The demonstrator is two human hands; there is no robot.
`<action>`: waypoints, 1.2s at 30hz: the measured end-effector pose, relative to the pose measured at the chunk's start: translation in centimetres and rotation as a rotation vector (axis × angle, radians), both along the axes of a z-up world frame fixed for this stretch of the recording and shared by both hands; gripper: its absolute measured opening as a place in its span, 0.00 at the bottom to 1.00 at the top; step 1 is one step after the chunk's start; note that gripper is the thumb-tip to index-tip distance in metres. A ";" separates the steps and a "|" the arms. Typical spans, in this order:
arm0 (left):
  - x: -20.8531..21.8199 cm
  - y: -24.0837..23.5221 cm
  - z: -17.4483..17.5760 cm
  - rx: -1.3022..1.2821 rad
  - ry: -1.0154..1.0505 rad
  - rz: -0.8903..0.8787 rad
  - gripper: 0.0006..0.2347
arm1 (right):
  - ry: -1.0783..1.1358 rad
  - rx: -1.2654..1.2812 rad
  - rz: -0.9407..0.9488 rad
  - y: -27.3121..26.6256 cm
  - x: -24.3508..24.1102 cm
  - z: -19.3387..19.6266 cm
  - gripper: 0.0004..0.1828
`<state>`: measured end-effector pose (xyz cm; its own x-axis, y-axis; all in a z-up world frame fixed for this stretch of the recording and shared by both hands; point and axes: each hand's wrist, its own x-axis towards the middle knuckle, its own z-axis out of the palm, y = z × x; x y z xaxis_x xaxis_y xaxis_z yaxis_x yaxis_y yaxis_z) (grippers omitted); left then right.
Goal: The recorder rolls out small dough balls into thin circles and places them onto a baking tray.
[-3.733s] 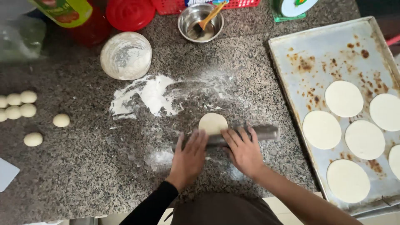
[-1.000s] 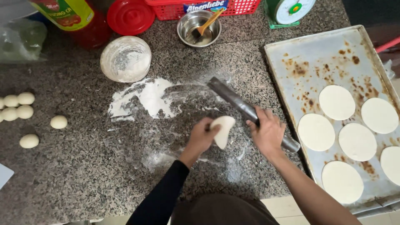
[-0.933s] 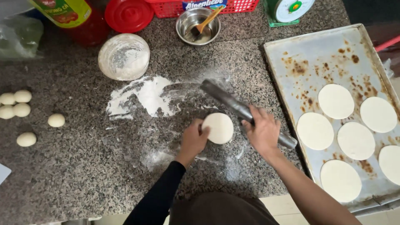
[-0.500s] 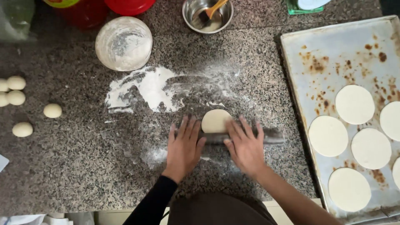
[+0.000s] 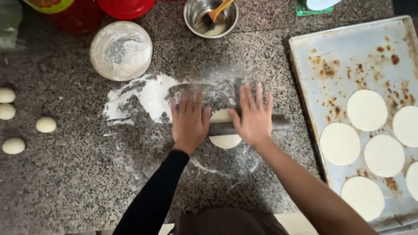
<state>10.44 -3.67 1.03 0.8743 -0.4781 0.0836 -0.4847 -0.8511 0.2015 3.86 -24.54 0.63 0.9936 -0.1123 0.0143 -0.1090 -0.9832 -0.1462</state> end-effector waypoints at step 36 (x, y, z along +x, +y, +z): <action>-8.1 1.9 -3.5 -0.151 0.262 -0.044 0.19 | -0.043 0.164 -0.181 -1.5 -9.5 3.2 0.29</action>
